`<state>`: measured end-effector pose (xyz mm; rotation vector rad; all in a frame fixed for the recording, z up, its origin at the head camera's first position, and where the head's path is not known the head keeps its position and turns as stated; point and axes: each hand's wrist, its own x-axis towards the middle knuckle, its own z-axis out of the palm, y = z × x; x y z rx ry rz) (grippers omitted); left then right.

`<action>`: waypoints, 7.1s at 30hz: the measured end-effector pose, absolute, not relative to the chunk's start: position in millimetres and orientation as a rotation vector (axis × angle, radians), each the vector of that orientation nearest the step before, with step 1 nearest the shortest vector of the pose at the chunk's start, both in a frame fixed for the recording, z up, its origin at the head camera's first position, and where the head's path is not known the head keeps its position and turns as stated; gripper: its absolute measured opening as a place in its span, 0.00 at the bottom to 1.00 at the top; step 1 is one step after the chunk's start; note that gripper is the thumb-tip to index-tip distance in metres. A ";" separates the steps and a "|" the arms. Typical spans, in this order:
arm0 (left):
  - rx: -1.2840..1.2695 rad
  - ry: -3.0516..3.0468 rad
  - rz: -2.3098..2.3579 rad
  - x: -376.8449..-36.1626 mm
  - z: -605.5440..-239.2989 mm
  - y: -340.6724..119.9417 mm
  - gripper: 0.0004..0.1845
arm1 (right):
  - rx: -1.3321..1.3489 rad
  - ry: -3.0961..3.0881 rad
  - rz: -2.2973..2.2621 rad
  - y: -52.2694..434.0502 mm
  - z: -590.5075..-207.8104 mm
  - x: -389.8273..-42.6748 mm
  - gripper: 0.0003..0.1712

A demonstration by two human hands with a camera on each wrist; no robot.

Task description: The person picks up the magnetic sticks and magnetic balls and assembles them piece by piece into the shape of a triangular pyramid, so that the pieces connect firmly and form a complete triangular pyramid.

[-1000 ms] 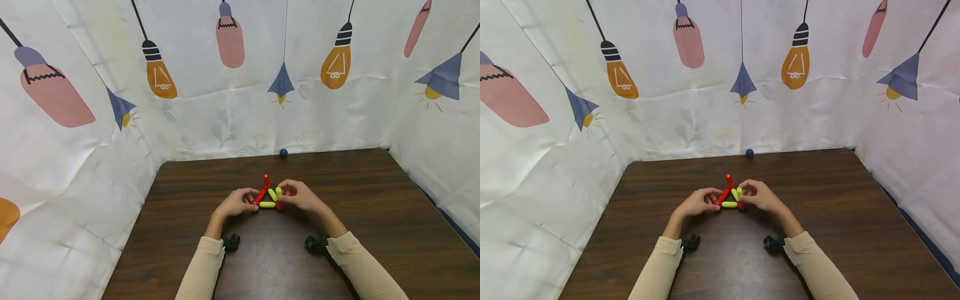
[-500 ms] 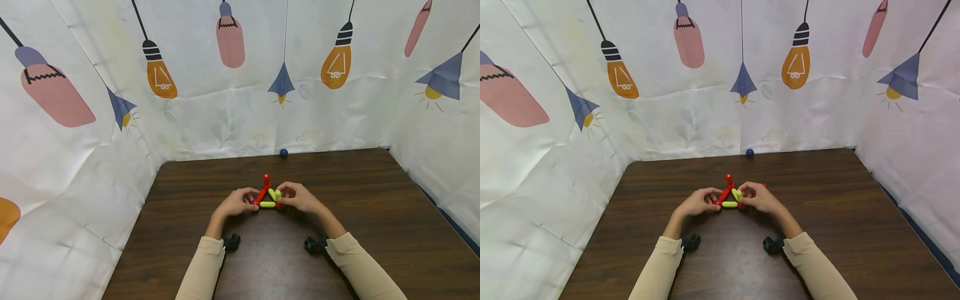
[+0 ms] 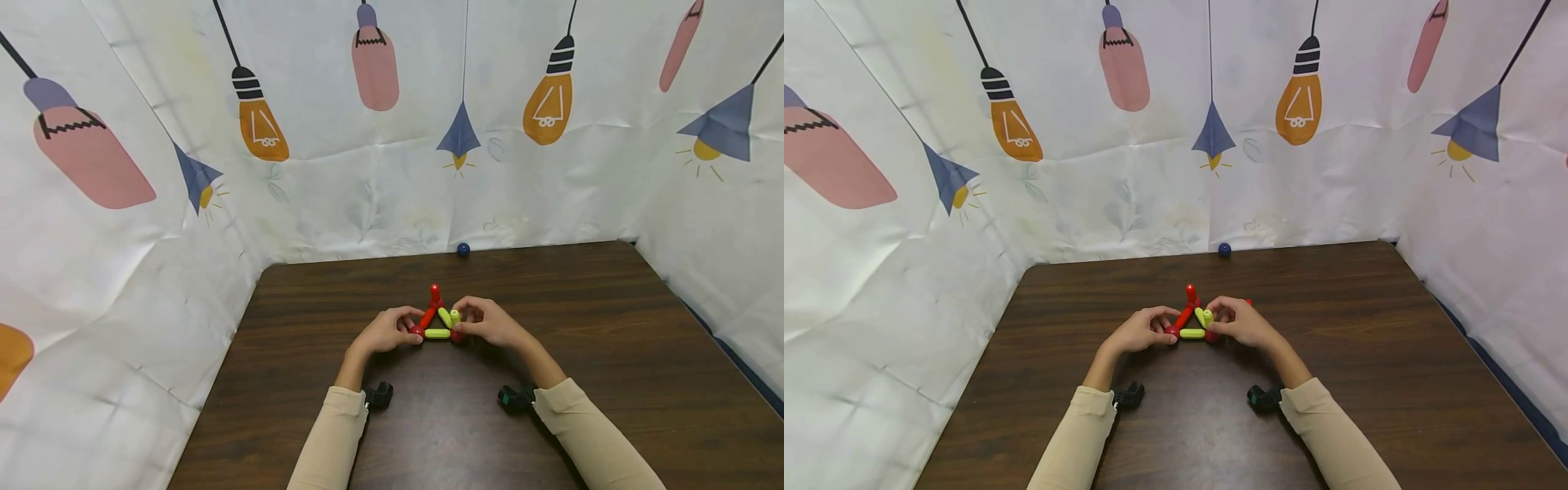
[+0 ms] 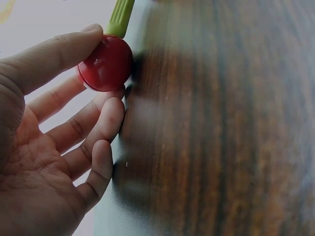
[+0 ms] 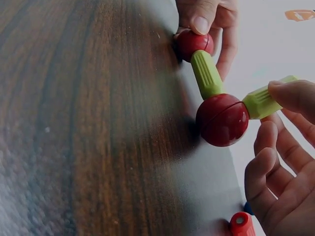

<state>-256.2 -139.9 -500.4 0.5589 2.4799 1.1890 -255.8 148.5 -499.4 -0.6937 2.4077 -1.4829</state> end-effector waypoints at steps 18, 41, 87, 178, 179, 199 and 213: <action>0.512 2.551 1.215 -256.9 -502.1 -141.9 0.22 | -0.746 2.351 -1.468 146.5 -500.5 -250.3 0.14; 0.366 2.719 1.306 -255.4 -494.3 -136.5 0.08 | -0.398 2.548 -1.428 194.8 -495.2 -268.7 0.18; 0.736 2.631 1.100 -243.3 -479.8 -103.9 0.08 | -0.375 2.555 -1.212 204.4 -501.2 -274.9 0.07; 0.591 2.662 1.174 -251.3 -490.2 -121.0 0.13 | -0.450 2.356 -1.713 157.4 -506.9 -283.5 0.14; 0.591 2.665 1.173 -251.2 -489.9 -121.0 0.13 | -0.448 2.367 -1.714 157.0 -506.3 -283.1 0.15; 0.570 2.626 1.189 -251.3 -487.6 -121.0 0.08 | -0.485 2.428 -1.703 144.3 -508.8 -285.2 0.16; 0.559 2.636 1.177 -250.9 -487.3 -120.1 0.09 | -0.501 2.461 -1.642 143.3 -509.6 -287.1 0.16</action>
